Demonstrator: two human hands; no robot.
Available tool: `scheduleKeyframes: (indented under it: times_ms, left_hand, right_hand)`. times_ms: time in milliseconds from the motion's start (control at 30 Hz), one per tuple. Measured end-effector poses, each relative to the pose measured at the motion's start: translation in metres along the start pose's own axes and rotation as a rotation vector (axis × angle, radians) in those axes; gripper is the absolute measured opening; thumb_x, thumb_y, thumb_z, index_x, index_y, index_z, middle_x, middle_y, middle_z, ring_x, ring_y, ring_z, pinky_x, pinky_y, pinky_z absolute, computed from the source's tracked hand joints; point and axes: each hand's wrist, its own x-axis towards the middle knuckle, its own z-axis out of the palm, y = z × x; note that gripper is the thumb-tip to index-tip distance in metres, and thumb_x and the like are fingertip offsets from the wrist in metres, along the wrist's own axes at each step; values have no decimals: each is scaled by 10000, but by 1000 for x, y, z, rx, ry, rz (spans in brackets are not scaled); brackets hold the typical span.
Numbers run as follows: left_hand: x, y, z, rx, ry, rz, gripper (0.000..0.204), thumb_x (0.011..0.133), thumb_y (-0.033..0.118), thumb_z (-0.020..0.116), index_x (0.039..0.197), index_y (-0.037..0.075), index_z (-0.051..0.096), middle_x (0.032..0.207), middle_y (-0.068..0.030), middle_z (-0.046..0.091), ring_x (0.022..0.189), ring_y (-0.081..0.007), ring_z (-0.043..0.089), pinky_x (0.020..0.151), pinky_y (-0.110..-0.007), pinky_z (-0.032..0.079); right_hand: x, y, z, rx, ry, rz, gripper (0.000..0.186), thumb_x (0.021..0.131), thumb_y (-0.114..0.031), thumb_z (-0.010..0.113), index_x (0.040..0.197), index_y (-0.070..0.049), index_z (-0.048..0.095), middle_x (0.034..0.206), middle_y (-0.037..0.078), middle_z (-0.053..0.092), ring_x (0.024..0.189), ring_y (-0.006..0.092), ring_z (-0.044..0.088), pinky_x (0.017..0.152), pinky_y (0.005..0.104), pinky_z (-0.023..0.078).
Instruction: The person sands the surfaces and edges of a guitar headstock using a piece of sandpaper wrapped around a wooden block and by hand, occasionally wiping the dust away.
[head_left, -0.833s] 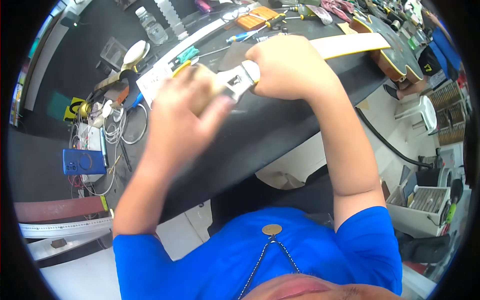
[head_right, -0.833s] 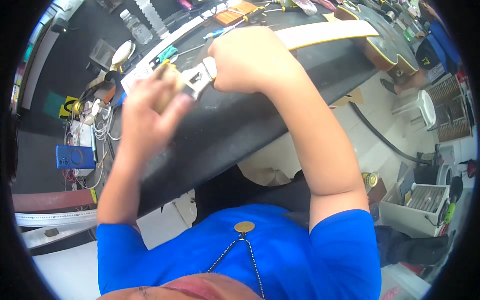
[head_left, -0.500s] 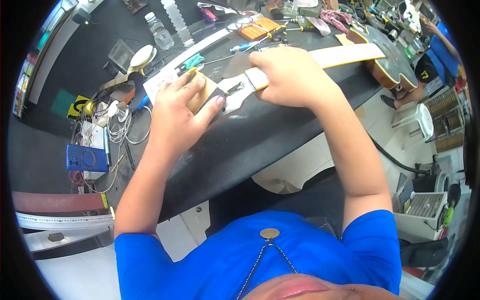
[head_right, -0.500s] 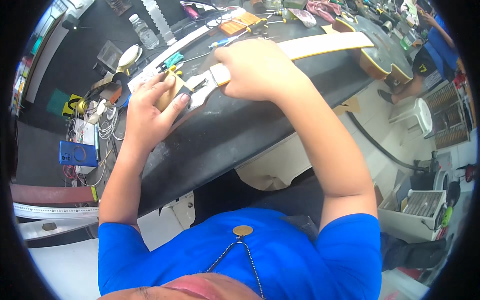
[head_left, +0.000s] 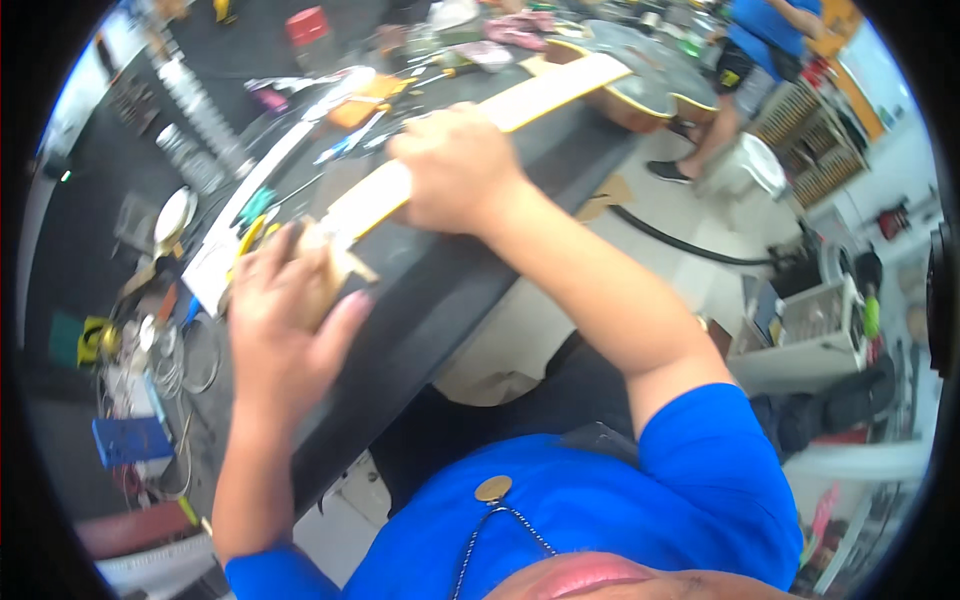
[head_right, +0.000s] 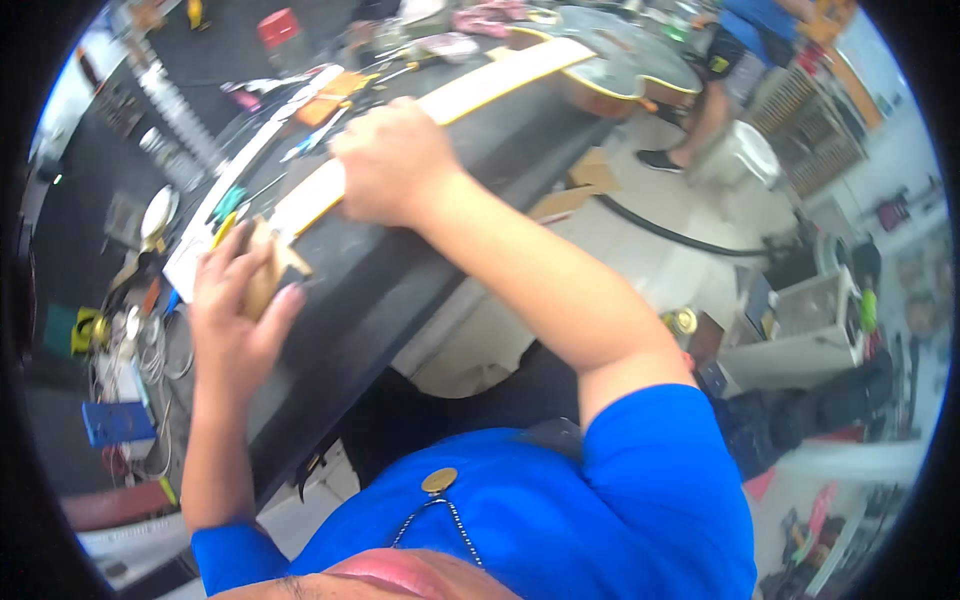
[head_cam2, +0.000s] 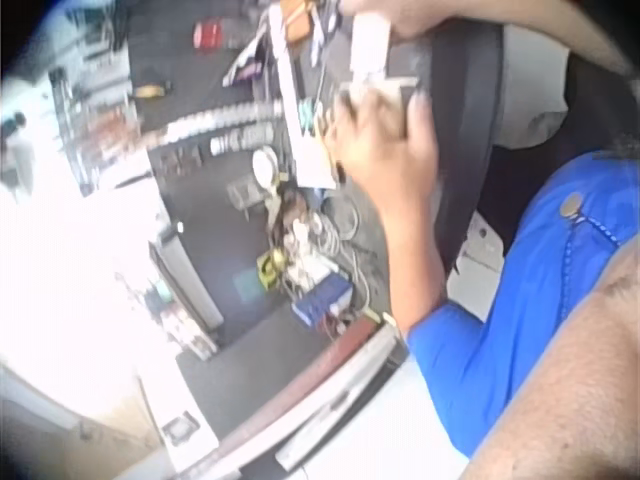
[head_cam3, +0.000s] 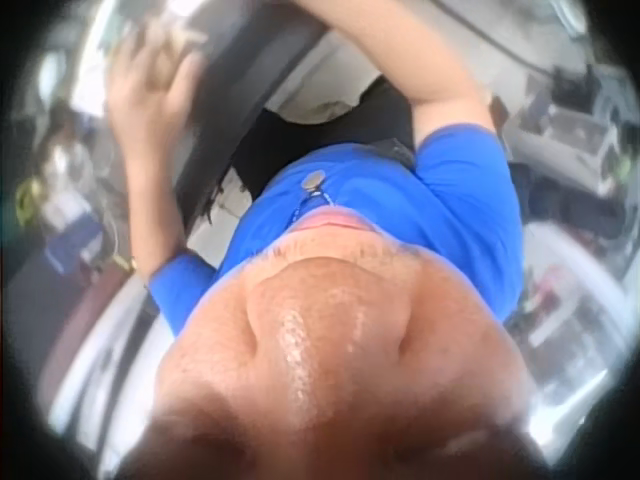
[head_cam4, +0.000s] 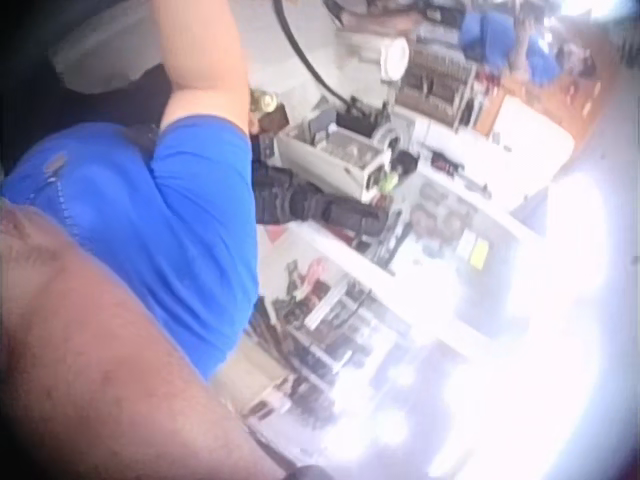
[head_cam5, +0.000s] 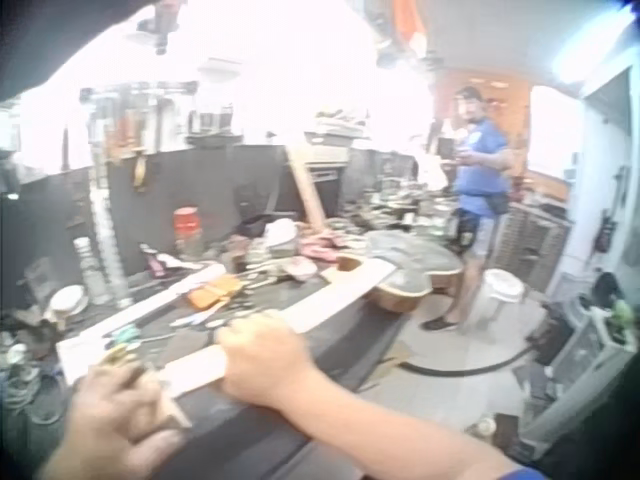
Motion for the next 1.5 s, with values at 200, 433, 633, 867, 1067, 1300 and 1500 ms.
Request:
scheduleKeyframes:
  times_ms: [200, 433, 633, 867, 1067, 1300, 1500]
  left_hand:
    - [-4, -23, 2, 30, 31, -122, 508, 855, 182, 869, 1290, -63, 773, 1474, -305, 679, 1316, -464, 642, 1165, -546, 476]
    - [-17, -51, -16, 23, -51, -188, 547, 849, 176, 834, 1341, -49, 749, 1517, -280, 664, 1332, -454, 621, 1198, -521, 449]
    - [-25, -24, -11, 38, -38, -31, 586, 826, 165, 869, 1369, -21, 752, 1513, -290, 661, 1324, -485, 621, 1183, -560, 457]
    - [-5, 7, 1, 21, -39, 3, 578, 803, 190, 885, 1323, -34, 769, 1510, -264, 682, 1328, -440, 628, 1191, -527, 463]
    - [-7, -34, -8, -5, 20, -139, 489, 847, 208, 883, 1256, -44, 797, 1441, -310, 699, 1238, -475, 659, 1114, -537, 518]
    - [-29, -52, -22, 18, -18, -141, 544, 856, 282, 882, 1294, -26, 783, 1469, -280, 701, 1195, -431, 670, 1104, -502, 520]
    - [-24, -14, -9, 67, -28, 38, 566, 862, 325, 912, 1313, 5, 792, 1537, -265, 660, 1301, -464, 640, 1150, -546, 497]
  right_hand:
    - [4, 0, -5, -19, -67, 39, 207, 699, -307, 769, 749, -108, 740, 796, 101, 748, 813, 306, 758, 820, 436, 549]
    - [8, 0, -5, 15, -147, 53, 216, 743, -296, 768, 816, -96, 804, 865, 127, 795, 853, 313, 773, 859, 445, 540]
    - [3, 3, -11, 53, -169, 61, 191, 750, -269, 740, 807, -95, 795, 892, 136, 801, 889, 309, 772, 865, 447, 536]
    - [3, 6, -11, 34, -181, 70, 190, 762, -254, 707, 807, -98, 806, 877, 137, 800, 890, 322, 775, 884, 465, 542]
    - [11, -1, -1, 37, -146, 27, 179, 765, -222, 670, 790, -105, 803, 832, 132, 793, 833, 325, 774, 832, 475, 553]
    - [15, -2, -8, -81, -193, 39, 187, 744, -225, 692, 835, -106, 804, 883, 102, 796, 915, 322, 769, 871, 465, 565]
    - [9, 3, -6, -28, -170, 13, 310, 758, -358, 850, 837, -70, 768, 867, 118, 761, 902, 346, 745, 862, 479, 574]
